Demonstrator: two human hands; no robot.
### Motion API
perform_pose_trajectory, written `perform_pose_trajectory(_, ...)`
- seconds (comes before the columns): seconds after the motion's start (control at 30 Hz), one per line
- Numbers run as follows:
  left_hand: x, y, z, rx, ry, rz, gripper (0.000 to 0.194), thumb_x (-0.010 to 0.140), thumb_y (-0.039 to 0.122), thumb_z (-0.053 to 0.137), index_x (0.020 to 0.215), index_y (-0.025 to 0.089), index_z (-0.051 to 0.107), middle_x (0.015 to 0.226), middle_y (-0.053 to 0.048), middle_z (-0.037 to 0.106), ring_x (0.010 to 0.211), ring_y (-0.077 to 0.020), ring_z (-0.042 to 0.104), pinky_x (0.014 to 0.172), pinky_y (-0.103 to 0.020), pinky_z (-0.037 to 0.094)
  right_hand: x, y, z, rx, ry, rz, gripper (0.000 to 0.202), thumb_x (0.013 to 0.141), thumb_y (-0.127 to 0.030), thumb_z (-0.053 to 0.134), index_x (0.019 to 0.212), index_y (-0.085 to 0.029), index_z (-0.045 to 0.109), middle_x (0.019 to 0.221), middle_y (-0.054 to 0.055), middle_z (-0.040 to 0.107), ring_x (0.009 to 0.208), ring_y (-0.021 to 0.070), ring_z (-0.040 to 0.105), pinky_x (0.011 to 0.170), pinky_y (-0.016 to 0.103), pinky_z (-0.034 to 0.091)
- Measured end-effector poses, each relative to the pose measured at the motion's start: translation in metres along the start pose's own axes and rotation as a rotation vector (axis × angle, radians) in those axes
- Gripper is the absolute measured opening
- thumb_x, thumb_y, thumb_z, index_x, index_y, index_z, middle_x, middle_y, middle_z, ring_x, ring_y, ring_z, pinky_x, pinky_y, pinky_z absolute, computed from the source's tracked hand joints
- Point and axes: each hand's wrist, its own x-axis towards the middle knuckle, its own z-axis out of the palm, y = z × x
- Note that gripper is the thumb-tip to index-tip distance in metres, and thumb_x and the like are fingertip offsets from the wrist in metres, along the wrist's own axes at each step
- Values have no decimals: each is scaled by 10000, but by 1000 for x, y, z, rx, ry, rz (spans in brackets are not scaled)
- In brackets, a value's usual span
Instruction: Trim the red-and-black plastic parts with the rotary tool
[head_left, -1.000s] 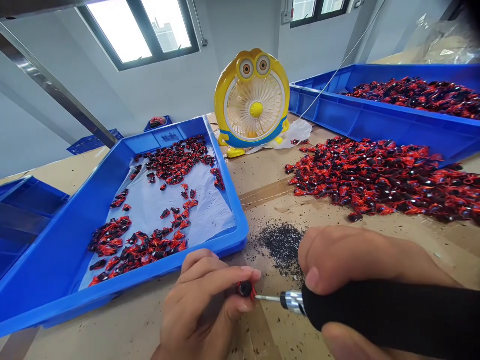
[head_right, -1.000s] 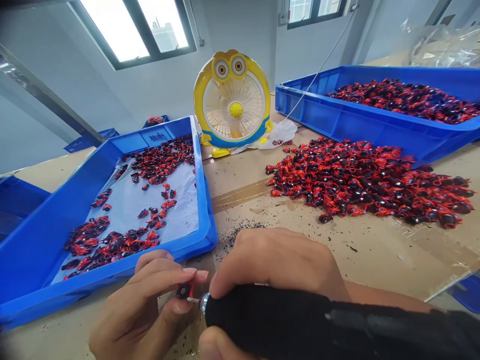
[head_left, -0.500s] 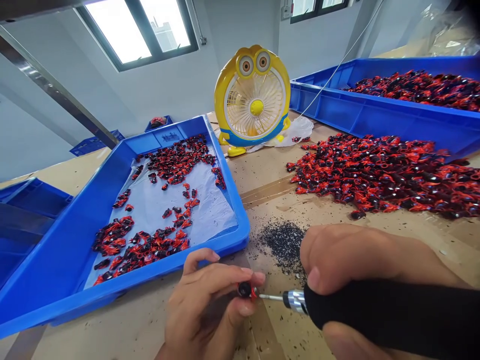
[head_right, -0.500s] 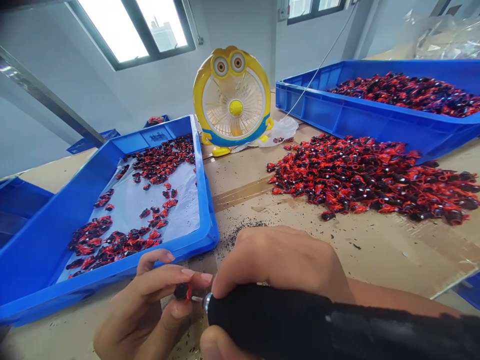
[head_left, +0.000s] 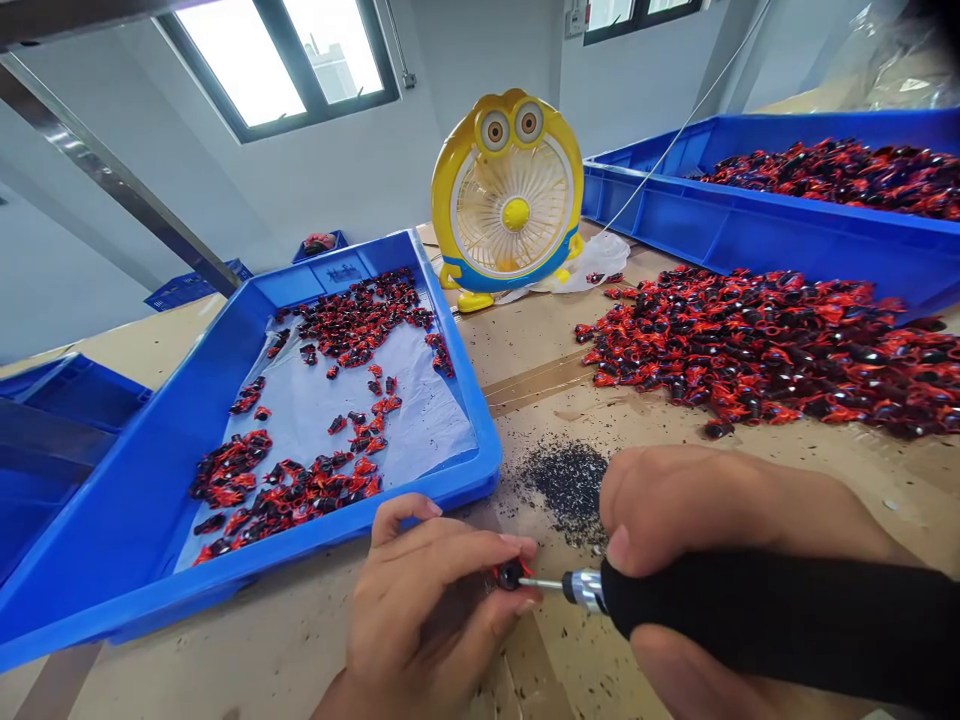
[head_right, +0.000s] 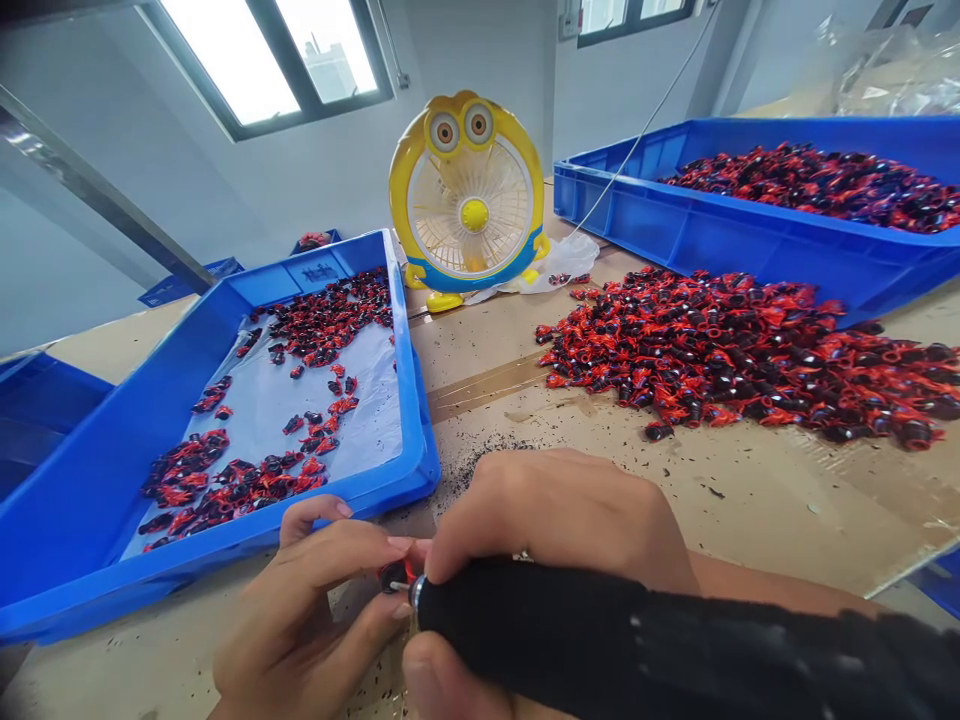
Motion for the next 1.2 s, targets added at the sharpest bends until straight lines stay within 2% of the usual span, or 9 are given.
perform_pose_trajectory(0.1,1,-1,-1,5,-13,3,149,1105,342,635,1085,200,674,903,35,874,669,-86,786,893,-332,427,-1,-2,6,0,56,16,138,972,-330,708,996,-258,593,718,-19,685,563,141,679,521,306,552)
perform_pose_trajectory(0.2,2,-1,-2,21,-22,0,149,1113,333,621,1097,202,689,889,52,864,673,-66,779,879,-309,433,0,-4,8,13,101,56,183,992,-386,685,923,-234,610,689,-39,636,549,101,633,539,273,523)
perform_pose_trajectory(0.37,3,-1,-2,18,-24,-11,178,1106,364,632,1096,205,711,838,75,838,651,-55,761,866,-294,431,6,-3,1,-33,-49,29,129,923,-242,717,961,-227,595,668,-69,583,532,60,580,477,184,445)
perform_pose_trajectory(0.5,2,0,0,18,-5,-5,174,1114,351,615,1090,205,707,838,66,840,645,-68,760,862,-304,435,9,-2,1,-115,-101,-6,122,904,-238,686,951,-231,573,659,-70,609,549,68,595,502,186,474)
perform_pose_trajectory(0.63,1,0,0,22,9,-2,150,1112,335,617,1097,219,711,852,59,848,644,-84,767,850,-315,447,11,-1,3,-137,-98,-32,103,899,-214,653,929,-238,557,678,-68,641,593,76,640,577,193,527)
perform_pose_trajectory(0.73,1,-1,0,28,3,0,146,1106,326,632,1103,207,716,831,62,840,642,-73,758,864,-301,453,12,-1,2,-140,-94,-21,117,884,-195,657,928,-239,558,669,-73,622,569,71,613,550,189,498)
perform_pose_trajectory(0.97,0,0,0,35,-5,-9,174,1114,336,618,1122,189,710,808,73,822,656,-50,750,889,-273,457,10,3,-4,-148,-200,-66,142,915,-218,696,991,-234,577,686,-56,606,600,95,614,560,212,487)
perform_pose_trajectory(1.1,1,0,0,62,-31,10,173,1114,337,616,1089,201,718,802,78,824,632,-50,752,891,-279,449,9,4,0,-111,-177,-60,163,869,-163,687,968,-233,578,676,-58,599,584,103,580,562,228,474)
perform_pose_trajectory(1.2,0,0,0,58,-15,-12,163,1115,346,611,1098,226,721,809,76,831,624,-73,753,865,-306,461,11,3,1,-112,-171,-36,135,880,-185,670,959,-237,574,686,-58,609,589,98,592,557,217,481)
